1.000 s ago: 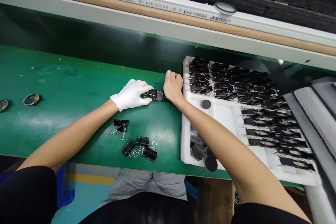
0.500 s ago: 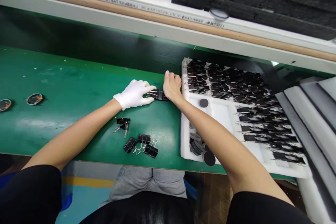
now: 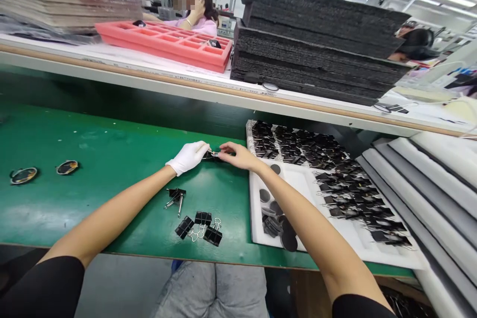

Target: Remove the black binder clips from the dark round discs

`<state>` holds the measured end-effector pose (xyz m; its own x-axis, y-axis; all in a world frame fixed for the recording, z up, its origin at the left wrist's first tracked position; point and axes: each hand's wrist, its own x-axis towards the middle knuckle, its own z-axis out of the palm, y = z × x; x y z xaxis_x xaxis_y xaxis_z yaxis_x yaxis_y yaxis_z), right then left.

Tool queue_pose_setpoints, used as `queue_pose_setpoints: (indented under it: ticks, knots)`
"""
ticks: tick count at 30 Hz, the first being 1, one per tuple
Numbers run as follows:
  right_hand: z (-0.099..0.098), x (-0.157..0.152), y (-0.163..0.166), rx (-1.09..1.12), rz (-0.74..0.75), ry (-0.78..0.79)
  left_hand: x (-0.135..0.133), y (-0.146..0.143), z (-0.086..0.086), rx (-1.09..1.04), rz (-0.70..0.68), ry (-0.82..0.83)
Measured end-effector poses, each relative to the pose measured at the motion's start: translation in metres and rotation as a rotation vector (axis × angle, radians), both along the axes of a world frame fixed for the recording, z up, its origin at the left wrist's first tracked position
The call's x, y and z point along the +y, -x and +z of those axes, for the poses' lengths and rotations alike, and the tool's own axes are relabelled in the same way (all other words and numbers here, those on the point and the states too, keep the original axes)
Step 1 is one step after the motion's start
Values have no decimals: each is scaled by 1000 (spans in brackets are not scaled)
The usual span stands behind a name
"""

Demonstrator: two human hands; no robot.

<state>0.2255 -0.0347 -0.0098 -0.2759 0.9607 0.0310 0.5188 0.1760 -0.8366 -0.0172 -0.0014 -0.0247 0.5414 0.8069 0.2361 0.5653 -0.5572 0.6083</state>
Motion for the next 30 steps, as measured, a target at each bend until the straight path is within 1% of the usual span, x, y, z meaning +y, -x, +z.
queue_pose_setpoints:
  ticks: [2, 4, 7, 9, 12, 15, 18, 19, 21, 23, 25, 26, 27, 28, 30]
  knots:
    - [4, -10, 8, -43, 33, -106, 2, 2, 4, -83, 34, 96]
    - [7, -15, 15, -75, 9, -127, 2, 6, 9, -170, 32, 188]
    - [13, -15, 20, -7, -43, -7, 0, 13, 14, -312, -5, 350]
    - [15, -16, 18, 86, -49, 92, -1, 17, 15, -359, -66, 409]
    - [16, -21, 16, 162, -21, 167, -2, 21, 15, -282, -135, 365]
    - [15, -27, 22, 143, -32, 154, -4, 20, 17, -168, -121, 319]
    - [20, -38, 31, -31, -29, 91, -8, 19, 19, -91, -103, 291]
    - [24, -44, 32, -127, -20, 47, -9, 20, 20, -75, -112, 279]
    - [36, -60, 29, -328, -21, -92, -9, 22, 20, -81, -151, 260]
    - [54, -84, 13, -490, -70, -276, -6, 24, 18, -97, -187, 246]
    - [76, -118, -15, -593, -146, -434, -2, 25, 18, -47, -169, 240]
    - [87, -138, -33, -620, -168, -473, -1, 24, 18, -2, -150, 241]
    - [99, -159, -54, -616, -193, -490, -1, 23, 18, 48, -128, 242]
    - [110, -180, -77, -595, -193, -475, -1, 21, 20, 95, -110, 246]
    - [125, -220, -126, -540, -249, -386, -4, 17, 23, 159, -78, 259]
